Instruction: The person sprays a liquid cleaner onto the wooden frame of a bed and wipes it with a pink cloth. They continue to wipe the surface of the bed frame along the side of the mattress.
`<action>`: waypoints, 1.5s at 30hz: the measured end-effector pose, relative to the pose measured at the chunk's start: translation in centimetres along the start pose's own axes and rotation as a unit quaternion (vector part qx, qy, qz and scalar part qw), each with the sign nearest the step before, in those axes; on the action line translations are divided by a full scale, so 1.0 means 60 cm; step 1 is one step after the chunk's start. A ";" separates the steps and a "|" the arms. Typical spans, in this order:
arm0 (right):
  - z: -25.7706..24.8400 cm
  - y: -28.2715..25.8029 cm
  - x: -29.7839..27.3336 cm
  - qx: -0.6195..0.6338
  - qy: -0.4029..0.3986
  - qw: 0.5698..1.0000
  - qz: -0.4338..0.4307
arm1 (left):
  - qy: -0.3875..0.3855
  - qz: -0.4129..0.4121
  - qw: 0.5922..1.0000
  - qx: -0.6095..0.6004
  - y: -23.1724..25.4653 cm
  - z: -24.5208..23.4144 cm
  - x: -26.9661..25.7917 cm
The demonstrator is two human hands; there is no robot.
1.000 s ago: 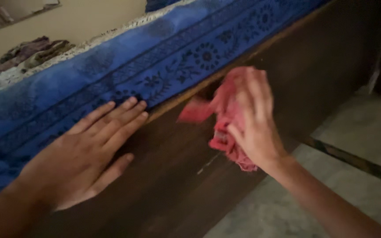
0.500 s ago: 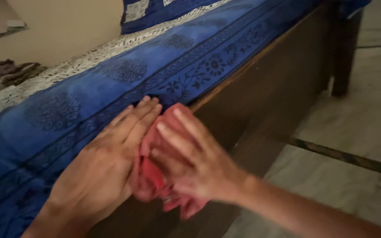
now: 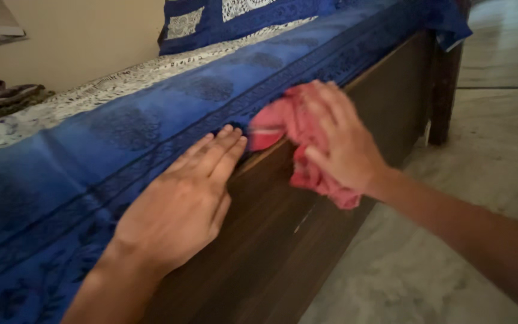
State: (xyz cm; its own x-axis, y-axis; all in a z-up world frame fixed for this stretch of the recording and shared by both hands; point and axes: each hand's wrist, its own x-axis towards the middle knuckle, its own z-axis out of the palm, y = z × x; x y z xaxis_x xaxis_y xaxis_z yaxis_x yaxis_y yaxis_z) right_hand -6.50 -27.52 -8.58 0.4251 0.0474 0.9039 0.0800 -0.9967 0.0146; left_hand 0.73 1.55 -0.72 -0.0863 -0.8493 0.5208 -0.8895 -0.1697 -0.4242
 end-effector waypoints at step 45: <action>0.114 -0.150 -0.142 0.076 -0.012 0.913 -0.401 | -0.073 -0.009 0.997 -0.002 0.020 -0.003 0.019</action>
State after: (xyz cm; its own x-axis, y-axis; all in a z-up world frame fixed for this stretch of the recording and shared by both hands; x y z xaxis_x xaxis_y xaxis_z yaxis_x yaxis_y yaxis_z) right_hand -4.67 -18.52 -19.32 0.1946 0.7604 0.6196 0.4982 -0.6208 0.6054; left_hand -0.53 0.47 -0.52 -0.0043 -0.9095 0.4156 -0.8926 -0.1839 -0.4117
